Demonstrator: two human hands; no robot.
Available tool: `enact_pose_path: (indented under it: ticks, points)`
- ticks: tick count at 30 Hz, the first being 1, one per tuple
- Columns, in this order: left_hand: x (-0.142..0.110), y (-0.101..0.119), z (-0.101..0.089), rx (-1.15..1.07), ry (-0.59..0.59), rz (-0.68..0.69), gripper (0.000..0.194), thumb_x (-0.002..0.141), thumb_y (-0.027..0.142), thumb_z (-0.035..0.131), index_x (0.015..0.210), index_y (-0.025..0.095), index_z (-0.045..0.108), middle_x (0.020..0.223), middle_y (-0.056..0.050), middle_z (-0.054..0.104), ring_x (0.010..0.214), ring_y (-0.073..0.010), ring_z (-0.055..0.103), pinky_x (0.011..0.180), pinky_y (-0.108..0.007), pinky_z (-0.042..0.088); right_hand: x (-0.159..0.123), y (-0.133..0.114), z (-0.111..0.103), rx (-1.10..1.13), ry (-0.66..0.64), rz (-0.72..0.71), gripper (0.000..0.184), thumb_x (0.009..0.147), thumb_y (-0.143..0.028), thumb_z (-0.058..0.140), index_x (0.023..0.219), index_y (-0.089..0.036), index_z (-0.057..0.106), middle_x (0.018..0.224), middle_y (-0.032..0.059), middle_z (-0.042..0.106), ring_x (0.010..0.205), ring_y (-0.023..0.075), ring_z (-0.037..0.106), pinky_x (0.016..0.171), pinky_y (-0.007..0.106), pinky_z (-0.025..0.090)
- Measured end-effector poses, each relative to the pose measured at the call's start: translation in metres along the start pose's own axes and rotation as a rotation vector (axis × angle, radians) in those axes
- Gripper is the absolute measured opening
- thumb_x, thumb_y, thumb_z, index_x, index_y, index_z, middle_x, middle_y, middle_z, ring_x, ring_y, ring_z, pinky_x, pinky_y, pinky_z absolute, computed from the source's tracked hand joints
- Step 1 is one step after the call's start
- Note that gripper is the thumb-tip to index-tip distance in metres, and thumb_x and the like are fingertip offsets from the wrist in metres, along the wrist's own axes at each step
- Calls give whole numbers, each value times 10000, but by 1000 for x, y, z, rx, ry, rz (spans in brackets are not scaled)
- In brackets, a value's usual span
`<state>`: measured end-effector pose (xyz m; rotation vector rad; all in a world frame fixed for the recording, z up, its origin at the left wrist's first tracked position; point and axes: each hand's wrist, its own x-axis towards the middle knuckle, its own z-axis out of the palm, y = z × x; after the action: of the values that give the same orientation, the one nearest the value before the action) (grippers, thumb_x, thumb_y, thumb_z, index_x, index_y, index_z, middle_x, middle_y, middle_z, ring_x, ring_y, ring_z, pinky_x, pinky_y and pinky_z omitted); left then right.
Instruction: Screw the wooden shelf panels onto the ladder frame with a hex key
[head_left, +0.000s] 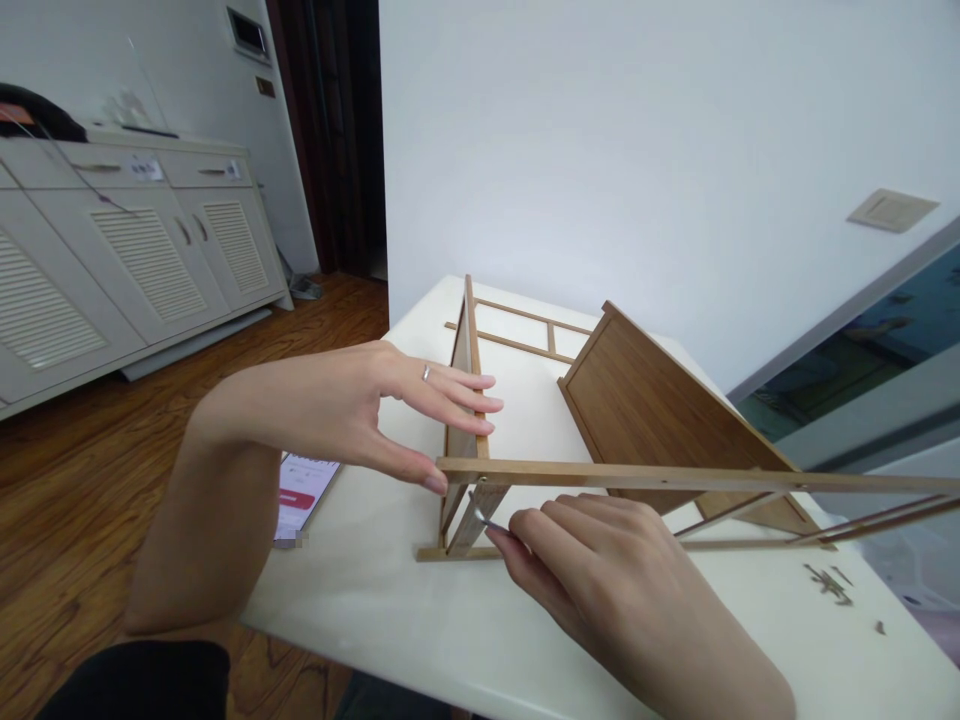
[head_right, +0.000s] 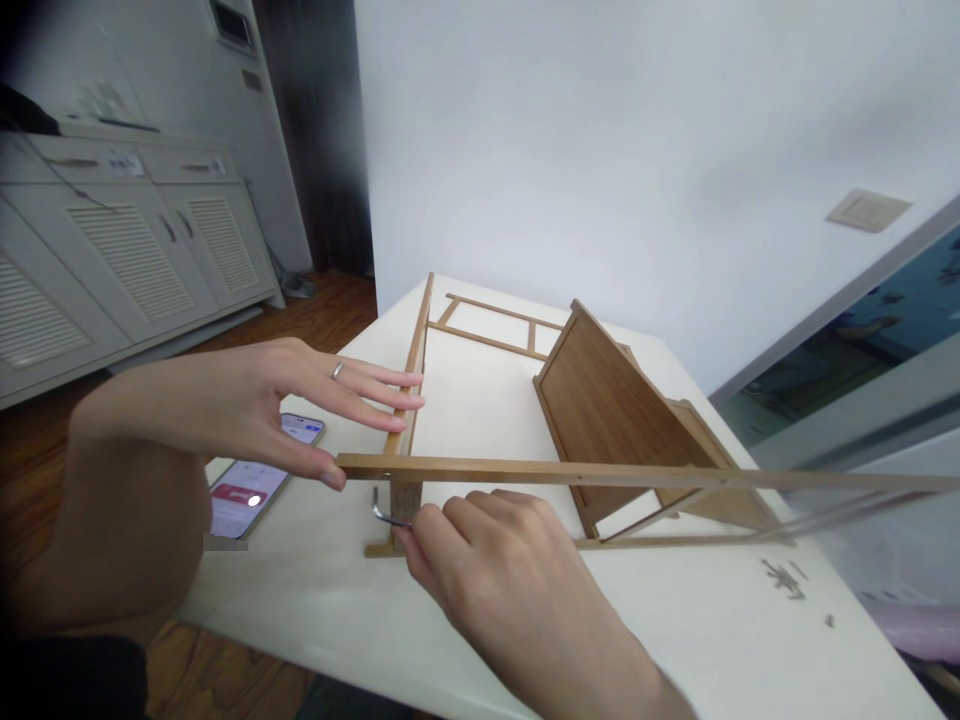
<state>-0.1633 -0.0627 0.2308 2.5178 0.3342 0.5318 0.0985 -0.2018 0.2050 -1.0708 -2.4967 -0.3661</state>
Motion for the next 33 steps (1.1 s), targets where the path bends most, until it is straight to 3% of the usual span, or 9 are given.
enact_pose_path:
  ticks: [7, 19, 23, 26, 29, 33]
  points:
    - [0, 1, 0, 14, 12, -5, 543, 841, 352, 873, 1364, 351, 726, 1504, -23, 653, 1466, -307, 568, 1250, -459, 456, -1, -1, -7, 62, -12, 11, 327, 1111, -228, 507, 785, -220, 523, 658, -62, 544, 555, 114, 487, 609, 328, 298]
    - [-3, 7, 4, 91, 42, 27, 488, 886, 254, 816, 1363, 310, 731, 1504, -52, 660, 1450, -253, 593, 1243, -388, 473, -11, 3, -22, 115, -23, 69, 274, 1104, -253, 539, 837, -220, 589, 722, -51, 604, 631, 116, 581, 642, 311, 353]
    - [-7, 14, 10, 157, 81, -7, 478, 904, 242, 787, 1371, 307, 715, 1500, -45, 670, 1443, -235, 603, 1259, -372, 458, -16, 8, -29, 91, 28, 69, 319, 1111, -283, 527, 803, -219, 581, 682, -54, 590, 598, 106, 565, 619, 305, 349]
    - [-8, 19, 16, 208, 100, -64, 437, 909, 337, 796, 1338, 296, 723, 1489, -47, 682, 1426, -245, 620, 1238, -367, 483, -19, 10, -36, 78, 63, 71, 310, 1105, -288, 538, 813, -215, 610, 675, -48, 604, 601, 108, 574, 618, 294, 366]
    - [-7, 24, 26, 260, 175, -114, 422, 906, 455, 786, 1284, 272, 746, 1435, -67, 719, 1377, -277, 662, 1198, -395, 529, -25, 11, -48, 81, 125, 84, 282, 1094, -262, 556, 828, -210, 631, 675, -42, 624, 599, 102, 583, 612, 273, 383]
    - [-6, 31, 44, 340, 260, -151, 370, 940, 462, 743, 1260, 275, 753, 1449, -60, 709, 1393, -274, 649, 1208, -404, 520, -37, 14, -67, 89, 219, 108, 219, 1079, -222, 568, 878, -210, 654, 671, -40, 655, 576, 98, 604, 600, 253, 422]
